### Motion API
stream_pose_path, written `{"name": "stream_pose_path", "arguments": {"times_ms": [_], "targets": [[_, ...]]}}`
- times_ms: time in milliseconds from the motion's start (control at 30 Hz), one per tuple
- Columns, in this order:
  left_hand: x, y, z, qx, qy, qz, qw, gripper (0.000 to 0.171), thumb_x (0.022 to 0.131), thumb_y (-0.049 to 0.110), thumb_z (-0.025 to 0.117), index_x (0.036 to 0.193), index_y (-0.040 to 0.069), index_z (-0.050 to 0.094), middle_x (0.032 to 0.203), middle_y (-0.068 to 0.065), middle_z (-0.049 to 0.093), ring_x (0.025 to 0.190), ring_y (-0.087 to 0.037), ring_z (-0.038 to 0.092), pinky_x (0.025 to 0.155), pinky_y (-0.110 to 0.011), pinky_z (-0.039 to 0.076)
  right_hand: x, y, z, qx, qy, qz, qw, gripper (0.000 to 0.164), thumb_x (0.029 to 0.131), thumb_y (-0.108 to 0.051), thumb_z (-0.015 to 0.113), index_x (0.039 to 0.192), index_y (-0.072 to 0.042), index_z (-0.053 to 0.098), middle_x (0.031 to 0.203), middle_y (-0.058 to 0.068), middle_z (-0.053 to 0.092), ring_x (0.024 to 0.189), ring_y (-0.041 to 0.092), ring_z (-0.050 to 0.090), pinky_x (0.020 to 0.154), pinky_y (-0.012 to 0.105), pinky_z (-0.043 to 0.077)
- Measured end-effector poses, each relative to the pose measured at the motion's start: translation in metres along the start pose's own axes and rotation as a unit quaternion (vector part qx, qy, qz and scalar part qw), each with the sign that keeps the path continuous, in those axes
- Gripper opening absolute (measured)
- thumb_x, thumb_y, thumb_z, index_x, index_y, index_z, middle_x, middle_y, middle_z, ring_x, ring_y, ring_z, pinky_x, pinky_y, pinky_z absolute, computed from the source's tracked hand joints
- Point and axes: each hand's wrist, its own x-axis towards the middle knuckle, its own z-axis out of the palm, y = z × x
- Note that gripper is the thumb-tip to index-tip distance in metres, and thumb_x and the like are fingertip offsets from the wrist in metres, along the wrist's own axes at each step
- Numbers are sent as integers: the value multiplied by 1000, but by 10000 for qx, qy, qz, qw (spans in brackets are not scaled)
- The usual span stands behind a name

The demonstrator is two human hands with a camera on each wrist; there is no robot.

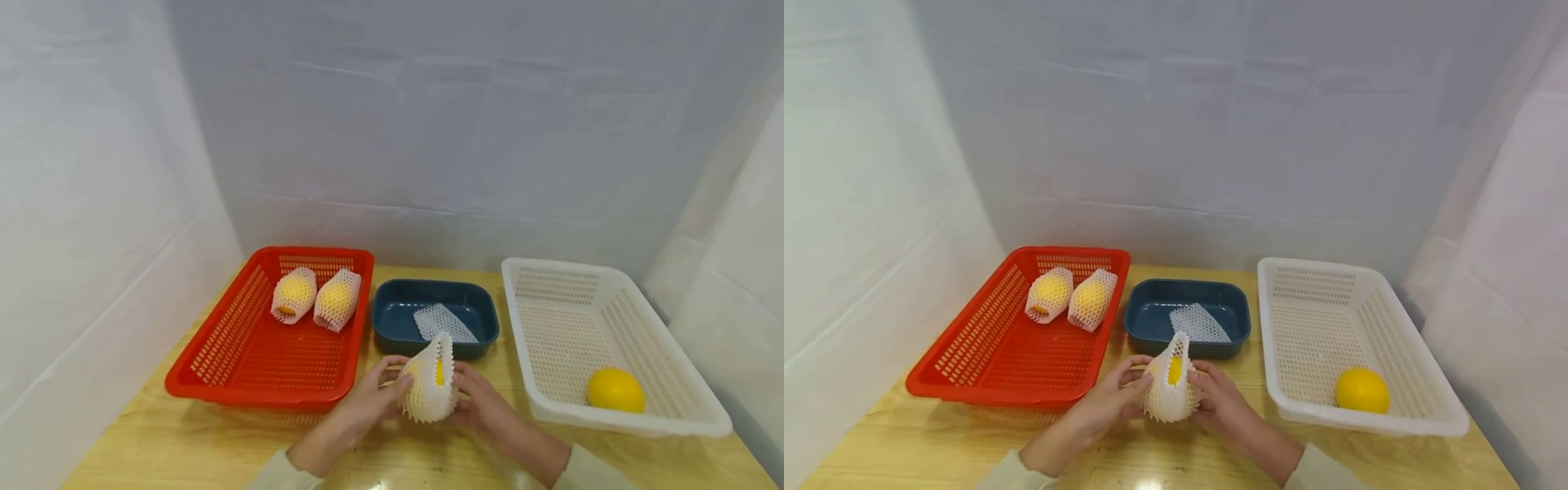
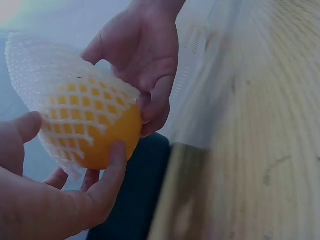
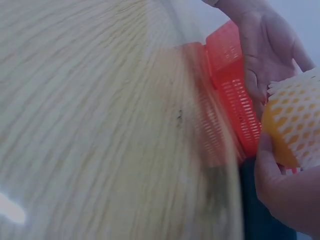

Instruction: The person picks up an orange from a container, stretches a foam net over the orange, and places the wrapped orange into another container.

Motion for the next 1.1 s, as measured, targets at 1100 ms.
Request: {"name": "stream_pose_path", "arguments": {"times_ms": [1100], "targets": [[3,15,8,-783,-68,179,9967,45,100,29,54,135,4,42,124,-13,49,107,-22,56,89,-45,53,-4,-17,4,717,-295,-579,9953,35,104,-31,23,124,-18,49,118,3,53,101,19,56,87,34,52]]}}
